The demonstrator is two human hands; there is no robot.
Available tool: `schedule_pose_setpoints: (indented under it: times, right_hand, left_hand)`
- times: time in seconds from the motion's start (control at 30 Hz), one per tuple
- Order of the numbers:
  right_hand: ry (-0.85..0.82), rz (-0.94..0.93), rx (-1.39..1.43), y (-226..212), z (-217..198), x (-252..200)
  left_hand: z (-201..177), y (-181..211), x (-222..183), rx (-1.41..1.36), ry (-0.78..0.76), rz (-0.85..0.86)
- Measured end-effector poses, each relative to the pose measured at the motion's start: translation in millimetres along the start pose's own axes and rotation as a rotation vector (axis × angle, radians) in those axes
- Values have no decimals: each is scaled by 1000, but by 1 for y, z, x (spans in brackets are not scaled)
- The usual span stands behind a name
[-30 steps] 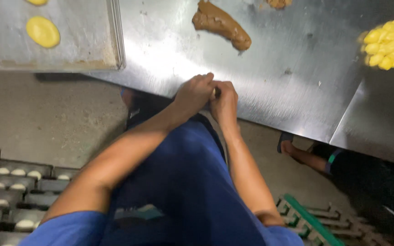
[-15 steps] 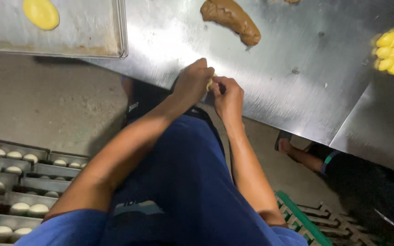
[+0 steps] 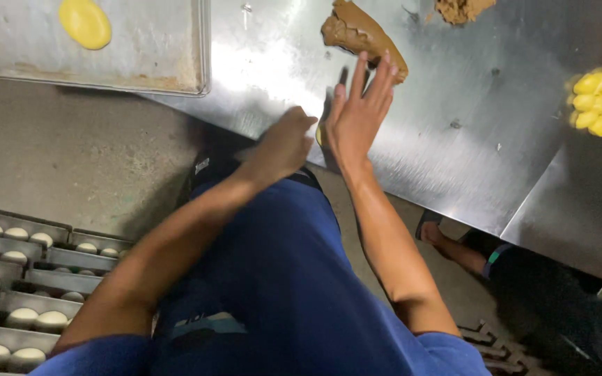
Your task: Preparing and molding dough pieces with filling on a production table in a bakery.
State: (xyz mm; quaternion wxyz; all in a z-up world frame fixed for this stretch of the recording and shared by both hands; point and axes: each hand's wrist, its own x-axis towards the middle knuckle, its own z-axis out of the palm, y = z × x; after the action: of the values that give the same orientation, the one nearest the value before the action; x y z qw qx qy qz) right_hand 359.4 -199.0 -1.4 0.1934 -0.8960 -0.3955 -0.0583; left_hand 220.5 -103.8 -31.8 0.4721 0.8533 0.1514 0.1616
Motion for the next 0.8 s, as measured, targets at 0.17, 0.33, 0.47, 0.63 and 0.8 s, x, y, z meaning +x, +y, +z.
schedule_pose_setpoints:
  times: [0.17, 0.33, 0.47, 0.63, 0.8]
  right_hand:
    - [-218, 75, -178, 3, 35, -8]
    - [-137, 58, -175, 7, 29, -8]
    - [64, 352, 183, 23, 9, -41]
    - [-177, 973, 739, 25, -17, -80]
    - [-53, 1329, 1400, -43, -18, -41]
  left_hand:
    - [15, 15, -6, -12, -66, -143]
    - [24, 18, 6, 37, -49, -281]
    - [23, 24, 15, 47, -35, -162]
    - [24, 31, 8, -117, -99, -1]
    - [-61, 31, -6, -574, -333, 28]
